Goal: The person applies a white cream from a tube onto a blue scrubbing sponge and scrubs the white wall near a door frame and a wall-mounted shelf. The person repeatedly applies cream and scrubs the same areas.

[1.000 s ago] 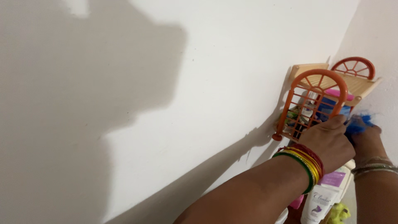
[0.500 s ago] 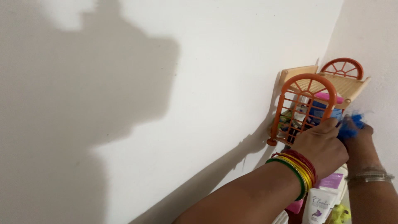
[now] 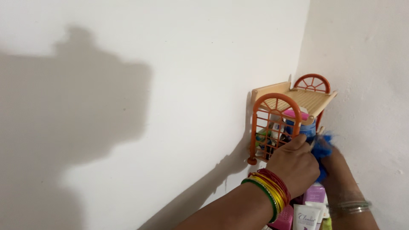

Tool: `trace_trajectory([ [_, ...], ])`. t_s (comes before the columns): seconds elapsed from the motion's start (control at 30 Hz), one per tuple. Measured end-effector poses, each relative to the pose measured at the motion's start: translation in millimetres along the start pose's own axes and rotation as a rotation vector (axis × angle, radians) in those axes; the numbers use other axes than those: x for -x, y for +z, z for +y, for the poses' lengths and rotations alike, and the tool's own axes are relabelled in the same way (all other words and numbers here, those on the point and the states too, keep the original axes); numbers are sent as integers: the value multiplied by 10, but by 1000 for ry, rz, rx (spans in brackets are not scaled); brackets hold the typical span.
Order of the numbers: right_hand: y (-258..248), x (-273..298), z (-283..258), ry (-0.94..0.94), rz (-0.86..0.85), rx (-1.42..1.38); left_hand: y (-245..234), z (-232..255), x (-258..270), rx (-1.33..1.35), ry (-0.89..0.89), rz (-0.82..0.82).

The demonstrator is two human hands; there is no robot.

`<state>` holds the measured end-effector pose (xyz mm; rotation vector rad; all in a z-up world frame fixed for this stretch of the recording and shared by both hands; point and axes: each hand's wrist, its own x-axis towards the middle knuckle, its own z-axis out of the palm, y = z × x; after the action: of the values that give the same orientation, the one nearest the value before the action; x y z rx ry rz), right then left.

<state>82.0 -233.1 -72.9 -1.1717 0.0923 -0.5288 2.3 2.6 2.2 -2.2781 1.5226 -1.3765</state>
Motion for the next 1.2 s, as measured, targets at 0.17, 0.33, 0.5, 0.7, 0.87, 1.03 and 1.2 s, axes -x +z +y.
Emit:
trace_trajectory([
  [0.17,-168,515,128,86,-85,-66,-44,14,0,-2,-2,14],
  [0.33,61,385,-107,-60,-10,60,-18,17,-15,-2,2,-17],
  [0.5,101,596,52,-236,-10,221,75,33,-28,26,-20,40],
  [0.7,-44,619,309,-830,126,886,61,24,-18,16,-27,9],
  [0.87,39,714,101,-472,152,731,-20,25,-42,-17,-8,-30],
  [1.03,114,1070,178,-423,28,475,26,9,-37,-5,-26,17],
  [1.2,181,948,-7,-358,37,437,46,41,-32,14,-49,54],
])
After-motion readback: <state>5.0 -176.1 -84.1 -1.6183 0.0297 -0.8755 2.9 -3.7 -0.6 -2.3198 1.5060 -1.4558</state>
